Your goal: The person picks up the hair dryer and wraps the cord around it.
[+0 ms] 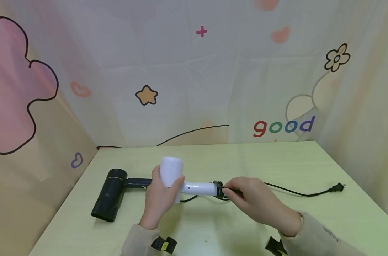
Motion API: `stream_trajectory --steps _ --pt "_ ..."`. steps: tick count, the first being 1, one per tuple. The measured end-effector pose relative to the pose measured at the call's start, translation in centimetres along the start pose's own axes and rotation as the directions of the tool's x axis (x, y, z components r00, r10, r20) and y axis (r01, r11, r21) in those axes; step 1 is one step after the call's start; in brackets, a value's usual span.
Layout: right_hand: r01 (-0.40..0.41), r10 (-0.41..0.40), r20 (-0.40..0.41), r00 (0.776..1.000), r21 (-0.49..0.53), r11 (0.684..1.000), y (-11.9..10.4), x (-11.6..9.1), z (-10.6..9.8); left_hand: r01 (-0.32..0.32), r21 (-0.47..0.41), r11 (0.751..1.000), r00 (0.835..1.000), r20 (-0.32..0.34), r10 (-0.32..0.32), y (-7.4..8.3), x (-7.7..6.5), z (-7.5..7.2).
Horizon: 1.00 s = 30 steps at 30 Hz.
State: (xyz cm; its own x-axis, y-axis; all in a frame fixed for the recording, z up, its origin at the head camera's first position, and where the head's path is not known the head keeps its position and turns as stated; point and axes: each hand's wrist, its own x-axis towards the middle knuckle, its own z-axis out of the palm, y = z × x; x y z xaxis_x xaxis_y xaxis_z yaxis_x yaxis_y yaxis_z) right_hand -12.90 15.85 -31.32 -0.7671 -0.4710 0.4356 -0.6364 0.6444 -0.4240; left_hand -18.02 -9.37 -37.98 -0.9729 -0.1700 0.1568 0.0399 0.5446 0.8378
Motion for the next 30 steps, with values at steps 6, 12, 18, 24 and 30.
stream_trajectory --steps 6,12,18,24,30 --pt "0.035 -0.034 -0.057 0.998 0.021 0.999 0.0 -0.6 0.9 -0.008 0.000 1.000 0.999 -0.040 0.008 -0.1 0.5 -0.2" --pt "0.070 -0.064 -0.099 0.993 0.063 0.996 0.1 -1.0 1.8 0.003 -0.019 1.000 0.999 -0.048 -0.004 -0.2 1.0 -0.4" --pt "0.063 -0.052 -0.092 0.994 0.115 0.991 0.1 -1.5 2.5 0.009 -0.042 0.999 0.998 -0.064 -0.012 0.0 1.2 -0.7" --pt "0.043 -0.033 -0.064 0.997 0.176 0.983 -0.1 -2.5 3.1 0.045 -0.036 0.998 0.996 -0.072 -0.047 -0.3 1.0 -0.7" --pt "0.048 -0.036 -0.067 0.997 0.190 0.981 -0.1 -3.1 3.6 0.043 -0.040 0.998 0.995 -0.089 -0.047 -0.4 1.1 -0.7"
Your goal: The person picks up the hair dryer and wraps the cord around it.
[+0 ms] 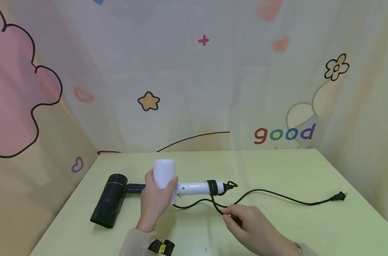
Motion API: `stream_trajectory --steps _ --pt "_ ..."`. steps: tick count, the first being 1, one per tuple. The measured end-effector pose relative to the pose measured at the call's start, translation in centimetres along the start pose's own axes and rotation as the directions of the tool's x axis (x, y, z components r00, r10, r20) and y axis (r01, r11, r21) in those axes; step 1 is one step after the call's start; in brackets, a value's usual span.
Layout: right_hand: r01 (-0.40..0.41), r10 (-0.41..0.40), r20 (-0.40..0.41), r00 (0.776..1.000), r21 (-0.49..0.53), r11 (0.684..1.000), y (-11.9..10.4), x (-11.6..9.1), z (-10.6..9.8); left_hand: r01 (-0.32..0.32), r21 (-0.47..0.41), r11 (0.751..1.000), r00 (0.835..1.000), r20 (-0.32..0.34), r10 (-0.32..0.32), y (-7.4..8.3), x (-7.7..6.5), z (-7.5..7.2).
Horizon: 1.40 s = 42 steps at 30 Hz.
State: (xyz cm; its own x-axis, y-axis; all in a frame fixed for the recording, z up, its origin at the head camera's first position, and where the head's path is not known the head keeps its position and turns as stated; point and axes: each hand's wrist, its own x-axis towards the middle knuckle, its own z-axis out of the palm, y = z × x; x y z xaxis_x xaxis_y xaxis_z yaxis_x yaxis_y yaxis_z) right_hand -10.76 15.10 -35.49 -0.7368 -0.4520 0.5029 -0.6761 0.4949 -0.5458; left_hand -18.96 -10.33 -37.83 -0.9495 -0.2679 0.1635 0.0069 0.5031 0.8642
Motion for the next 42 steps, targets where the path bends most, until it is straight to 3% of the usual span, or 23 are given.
stream_trajectory --steps 15,24,31,42 --pt "-0.037 0.034 0.033 0.999 0.110 0.993 0.7 -1.5 0.7 0.027 -0.018 0.999 0.998 -0.060 -0.028 0.8 0.6 -1.1" --pt "-0.100 0.090 0.101 0.991 0.104 0.989 2.0 -1.7 0.8 0.069 -0.045 0.997 0.996 -0.051 -0.071 1.1 0.7 -1.4" --pt "-0.199 0.173 0.209 0.962 0.110 0.974 3.4 -1.6 1.0 0.082 -0.059 0.995 0.995 -0.044 -0.085 1.0 0.8 -1.5" --pt "-0.191 0.158 0.250 0.955 0.115 0.975 5.6 -1.0 1.5 0.108 -0.116 0.987 0.994 -0.003 -0.109 0.9 0.7 -1.7"
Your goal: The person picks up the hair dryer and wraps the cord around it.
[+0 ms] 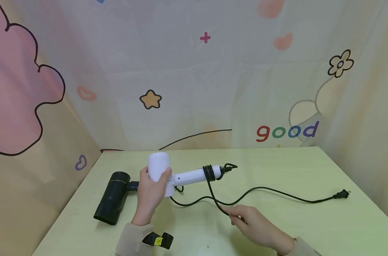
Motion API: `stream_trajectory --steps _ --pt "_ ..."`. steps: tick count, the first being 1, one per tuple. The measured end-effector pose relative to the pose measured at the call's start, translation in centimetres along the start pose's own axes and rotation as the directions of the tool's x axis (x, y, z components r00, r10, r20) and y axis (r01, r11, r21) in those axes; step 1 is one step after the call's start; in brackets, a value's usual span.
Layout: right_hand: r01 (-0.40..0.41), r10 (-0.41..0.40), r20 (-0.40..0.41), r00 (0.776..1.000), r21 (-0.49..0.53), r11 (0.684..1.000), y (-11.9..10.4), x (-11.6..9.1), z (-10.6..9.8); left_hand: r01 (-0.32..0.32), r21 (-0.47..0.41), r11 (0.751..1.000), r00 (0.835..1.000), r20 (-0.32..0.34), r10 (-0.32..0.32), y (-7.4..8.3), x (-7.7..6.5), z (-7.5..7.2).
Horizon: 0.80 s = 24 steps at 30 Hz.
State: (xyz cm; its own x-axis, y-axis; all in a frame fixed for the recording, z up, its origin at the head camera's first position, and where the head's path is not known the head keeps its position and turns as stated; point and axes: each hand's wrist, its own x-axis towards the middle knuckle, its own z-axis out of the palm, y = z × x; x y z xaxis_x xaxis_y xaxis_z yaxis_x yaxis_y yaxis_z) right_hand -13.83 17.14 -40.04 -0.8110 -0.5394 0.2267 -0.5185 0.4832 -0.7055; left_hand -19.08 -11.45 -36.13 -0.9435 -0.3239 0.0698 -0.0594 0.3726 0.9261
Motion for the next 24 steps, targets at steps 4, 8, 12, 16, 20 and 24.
stream_trajectory --steps 4,8,12,16,20,24 --pt "-0.016 0.016 0.013 1.000 -0.025 1.000 0.6 0.4 -0.2 0.011 -0.033 0.999 1.000 0.025 -0.010 -0.1 0.1 -0.1" --pt "-0.047 0.047 0.021 0.999 -0.013 0.999 1.0 0.9 -0.6 0.019 -0.078 0.997 0.998 0.058 -0.014 -0.1 0.0 -0.1" --pt "-0.136 0.134 0.023 0.991 0.071 0.988 1.4 1.4 -0.7 0.034 -0.128 0.991 0.995 0.096 -0.022 -0.1 -0.1 -0.1" --pt "-0.237 0.236 0.015 0.972 0.117 0.965 1.8 1.8 -0.8 0.047 -0.163 0.986 0.992 0.127 -0.026 0.0 -0.4 -0.1" --pt "-0.341 0.346 -0.015 0.938 0.136 0.930 1.9 2.1 -0.8 0.053 -0.171 0.984 0.987 0.156 -0.026 0.2 -0.8 -0.3" --pt "-0.436 0.449 -0.043 0.893 0.173 0.883 1.7 2.3 -0.9 0.050 -0.177 0.983 0.981 0.196 -0.015 0.4 -1.2 -0.4"
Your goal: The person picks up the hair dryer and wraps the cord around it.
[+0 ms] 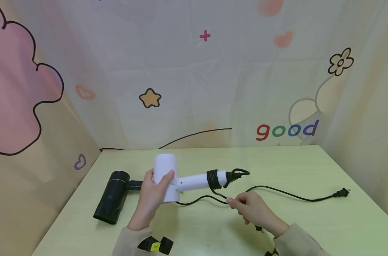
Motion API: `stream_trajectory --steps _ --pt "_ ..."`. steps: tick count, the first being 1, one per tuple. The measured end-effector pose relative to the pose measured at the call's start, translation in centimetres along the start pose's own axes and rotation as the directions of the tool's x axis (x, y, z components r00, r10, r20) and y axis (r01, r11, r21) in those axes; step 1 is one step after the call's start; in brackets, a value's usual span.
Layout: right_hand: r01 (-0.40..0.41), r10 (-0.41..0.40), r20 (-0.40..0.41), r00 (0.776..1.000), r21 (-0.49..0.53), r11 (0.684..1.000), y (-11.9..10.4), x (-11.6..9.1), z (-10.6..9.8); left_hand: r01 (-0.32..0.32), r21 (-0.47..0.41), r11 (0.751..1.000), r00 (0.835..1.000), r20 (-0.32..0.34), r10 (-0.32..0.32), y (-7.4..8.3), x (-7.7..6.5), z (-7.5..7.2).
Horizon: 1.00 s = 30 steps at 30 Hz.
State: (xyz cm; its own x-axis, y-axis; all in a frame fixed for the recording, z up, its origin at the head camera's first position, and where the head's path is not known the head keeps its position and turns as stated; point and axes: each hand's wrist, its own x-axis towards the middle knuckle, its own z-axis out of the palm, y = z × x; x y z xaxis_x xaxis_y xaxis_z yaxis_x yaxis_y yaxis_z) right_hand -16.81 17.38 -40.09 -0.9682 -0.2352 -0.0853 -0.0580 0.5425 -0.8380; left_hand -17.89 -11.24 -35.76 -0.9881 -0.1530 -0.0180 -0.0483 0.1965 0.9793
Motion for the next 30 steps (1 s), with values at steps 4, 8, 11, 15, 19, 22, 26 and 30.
stream_trajectory --steps 4,8,11,15,19,22,26,30 --pt "-0.013 0.013 -0.031 0.999 0.000 1.000 -0.2 0.2 -0.2 -0.008 -0.015 1.000 0.999 0.052 0.008 0.1 -0.3 0.0" --pt "0.058 -0.058 -0.039 0.998 -0.007 0.998 -0.2 0.6 -0.7 -0.016 -0.017 1.000 0.996 0.093 0.017 0.0 -0.5 0.0" --pt "0.116 -0.117 -0.047 0.992 -0.026 0.993 -0.2 0.7 -1.2 -0.023 -0.018 1.000 0.992 0.120 0.025 -0.1 -0.6 0.0" --pt "0.162 -0.163 -0.055 0.985 -0.030 0.986 -0.5 1.1 -1.8 -0.037 -0.019 0.999 0.988 0.150 0.040 -0.2 -0.6 0.2" --pt "0.158 -0.160 -0.059 0.985 -0.036 0.987 -0.8 1.3 -2.2 -0.056 -0.007 0.998 0.981 0.185 0.057 -0.3 -0.7 0.3" --pt "0.144 -0.147 -0.063 0.987 -0.046 0.988 -0.9 1.3 -2.4 -0.063 0.004 0.998 0.977 0.203 0.060 -0.5 -0.7 0.3" --pt "0.165 -0.170 -0.059 0.984 -0.076 0.983 -0.6 1.3 -2.7 -0.066 0.029 0.997 0.976 0.211 0.059 -0.5 -0.6 0.2" --pt "0.207 -0.221 -0.090 0.971 -0.141 0.968 -0.6 1.2 -3.1 -0.071 0.059 0.996 0.975 0.216 0.056 -0.5 -0.7 0.2"
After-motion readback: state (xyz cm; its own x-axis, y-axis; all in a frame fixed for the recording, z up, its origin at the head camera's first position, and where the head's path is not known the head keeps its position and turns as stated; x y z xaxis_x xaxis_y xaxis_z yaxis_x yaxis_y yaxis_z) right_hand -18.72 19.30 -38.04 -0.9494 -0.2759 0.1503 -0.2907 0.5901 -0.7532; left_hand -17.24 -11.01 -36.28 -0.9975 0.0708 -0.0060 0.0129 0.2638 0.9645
